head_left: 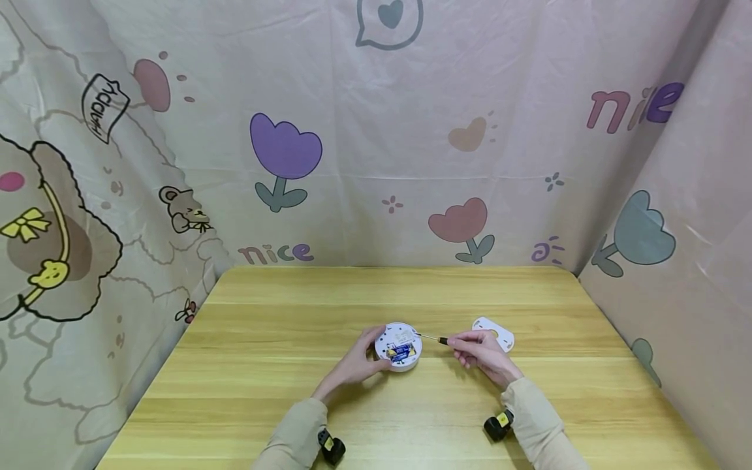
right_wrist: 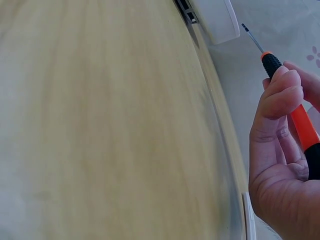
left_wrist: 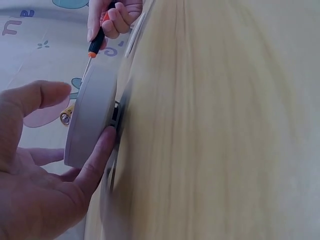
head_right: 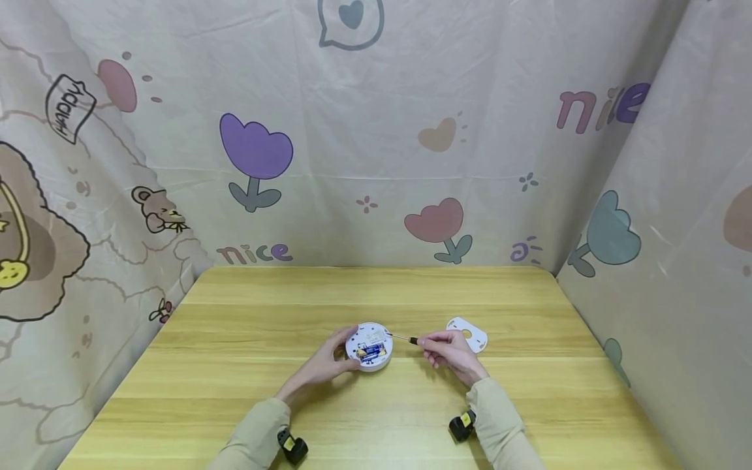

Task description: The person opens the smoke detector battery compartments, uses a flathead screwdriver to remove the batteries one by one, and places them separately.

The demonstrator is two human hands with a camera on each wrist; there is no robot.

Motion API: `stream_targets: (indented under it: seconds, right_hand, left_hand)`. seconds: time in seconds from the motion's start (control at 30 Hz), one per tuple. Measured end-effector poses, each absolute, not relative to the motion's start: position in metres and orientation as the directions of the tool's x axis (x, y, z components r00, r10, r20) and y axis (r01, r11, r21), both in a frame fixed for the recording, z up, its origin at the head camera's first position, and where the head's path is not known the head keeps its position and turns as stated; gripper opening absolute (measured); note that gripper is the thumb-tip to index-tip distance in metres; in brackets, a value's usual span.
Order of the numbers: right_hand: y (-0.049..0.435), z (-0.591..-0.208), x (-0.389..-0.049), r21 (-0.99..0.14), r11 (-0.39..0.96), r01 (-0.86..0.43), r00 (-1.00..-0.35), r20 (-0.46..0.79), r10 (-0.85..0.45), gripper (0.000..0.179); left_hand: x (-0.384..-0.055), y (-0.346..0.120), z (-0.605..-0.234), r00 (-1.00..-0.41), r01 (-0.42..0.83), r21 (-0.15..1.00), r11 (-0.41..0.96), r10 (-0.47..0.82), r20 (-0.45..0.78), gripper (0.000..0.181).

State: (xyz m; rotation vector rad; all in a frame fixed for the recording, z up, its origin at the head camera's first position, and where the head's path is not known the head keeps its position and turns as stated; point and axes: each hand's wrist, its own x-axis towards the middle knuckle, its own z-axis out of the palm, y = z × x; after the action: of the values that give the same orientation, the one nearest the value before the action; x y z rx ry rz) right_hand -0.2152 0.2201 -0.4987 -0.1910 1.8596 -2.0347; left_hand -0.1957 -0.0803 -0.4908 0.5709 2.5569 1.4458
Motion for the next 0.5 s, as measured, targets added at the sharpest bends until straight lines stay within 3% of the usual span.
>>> stream_targets:
  seconds: [0.5]
  right_hand:
    - [0.2215,-0.5019,-0.2164,-0.982,-0.074,0.171,-0.923,-0.134,-0.360,0.030]
  left_hand:
    - [-0.1969,-0.0714,-0.4886,-0.945,0.150,0.892,0.427,0.327,0.003,0.074]
